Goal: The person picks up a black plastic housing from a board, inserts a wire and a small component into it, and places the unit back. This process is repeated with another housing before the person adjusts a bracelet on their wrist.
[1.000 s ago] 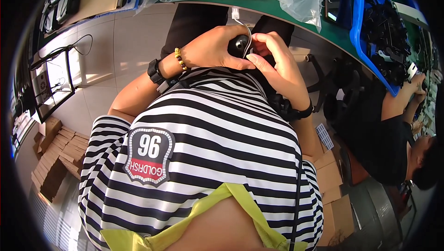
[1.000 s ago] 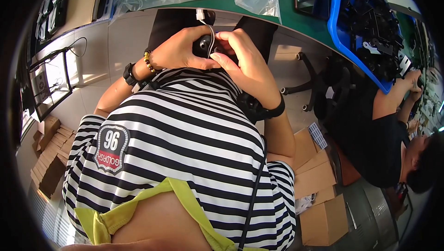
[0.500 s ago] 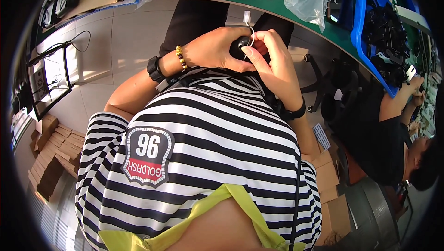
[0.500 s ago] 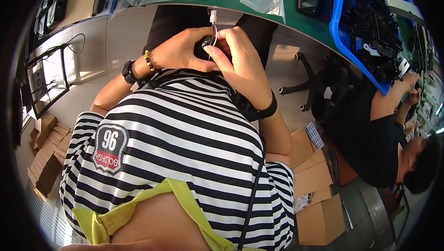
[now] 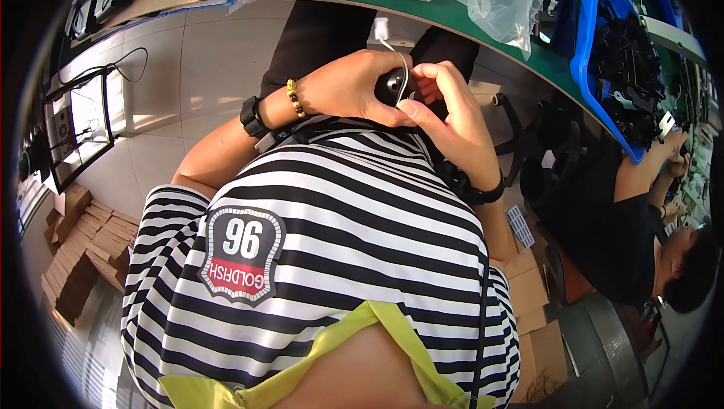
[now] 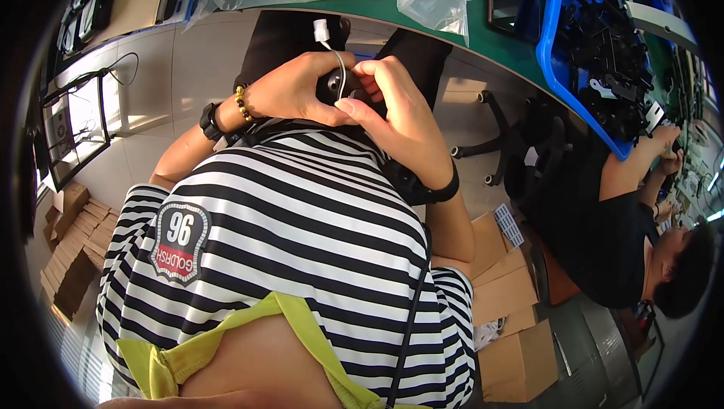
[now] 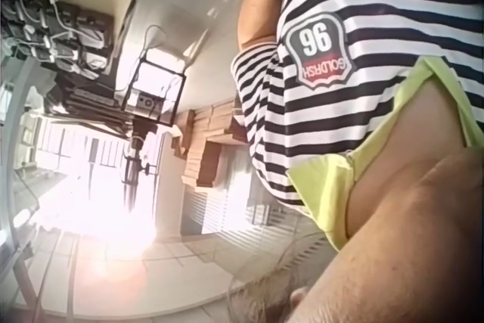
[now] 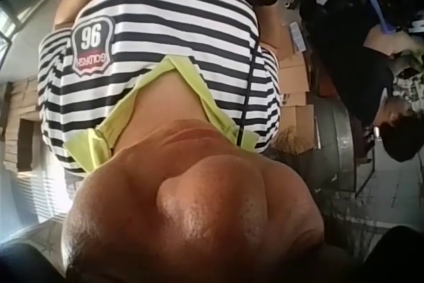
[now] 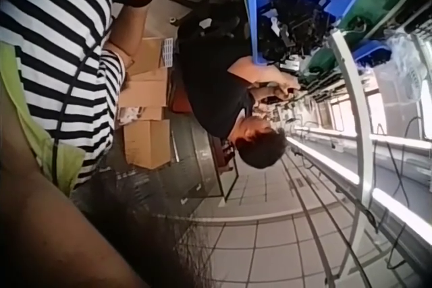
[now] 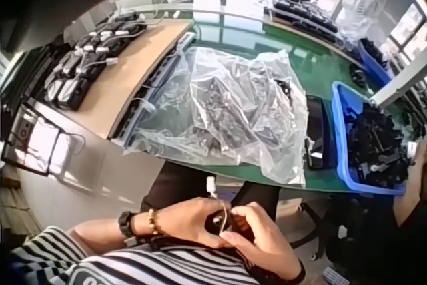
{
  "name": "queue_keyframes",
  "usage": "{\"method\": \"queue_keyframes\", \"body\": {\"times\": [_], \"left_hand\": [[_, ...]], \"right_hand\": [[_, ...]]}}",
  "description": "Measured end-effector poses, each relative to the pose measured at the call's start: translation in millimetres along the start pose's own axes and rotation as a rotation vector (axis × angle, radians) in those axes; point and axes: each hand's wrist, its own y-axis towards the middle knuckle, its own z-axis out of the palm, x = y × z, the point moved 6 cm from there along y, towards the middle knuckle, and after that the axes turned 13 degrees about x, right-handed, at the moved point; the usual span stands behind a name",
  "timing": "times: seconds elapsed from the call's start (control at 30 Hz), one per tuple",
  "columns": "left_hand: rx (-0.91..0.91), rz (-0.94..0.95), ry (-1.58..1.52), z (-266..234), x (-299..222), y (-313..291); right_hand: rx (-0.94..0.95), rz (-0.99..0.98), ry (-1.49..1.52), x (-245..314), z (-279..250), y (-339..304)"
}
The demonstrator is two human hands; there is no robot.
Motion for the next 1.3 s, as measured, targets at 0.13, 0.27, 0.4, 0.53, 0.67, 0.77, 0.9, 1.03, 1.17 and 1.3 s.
{"method": "queue_keyframes", "body": {"times": [0.13,0.27,0.4,0.53,0.67,0.77,0.9,1.03,1.17,1.3], "left_hand": [[-0.040,0.016,0.031,-4.6,1.9,1.6],[-0.049,0.014,0.012,-4.9,-5.4,-4.0],[-0.037,-0.003,0.026,-6.1,0.8,-6.3],[-0.049,0.001,0.028,-8.5,-2.7,-4.9],[-0.049,0.006,0.027,-8.4,-3.0,-6.7],[-0.053,0.022,0.047,-8.9,-1.1,-6.6],[-0.064,0.040,0.082,-7.2,-4.5,-4.4],[-0.065,0.025,0.073,-5.5,-4.3,-0.9],[-0.089,0.034,0.077,-3.9,-4.1,-0.4],[-0.120,0.064,0.100,-3.8,-7.8,-0.1]], "right_hand": [[0.021,-0.028,0.007,0.9,2.0,3.9],[0.013,0.004,-0.064,6.9,0.7,5.4],[0.055,-0.051,-0.016,9.0,3.2,6.7],[0.044,-0.025,-0.098,7.2,4.5,7.0],[0.030,-0.048,-0.143,9.4,4.1,6.8],[0.059,-0.087,-0.047,10.7,3.6,5.5],[-0.008,-0.114,-0.117,10.8,4.3,4.5],[-0.065,-0.101,-0.141,7.8,2.6,3.2],[-0.084,-0.105,-0.166,6.4,3.4,1.8],[-0.114,-0.113,-0.172,5.9,3.9,2.2]]}}
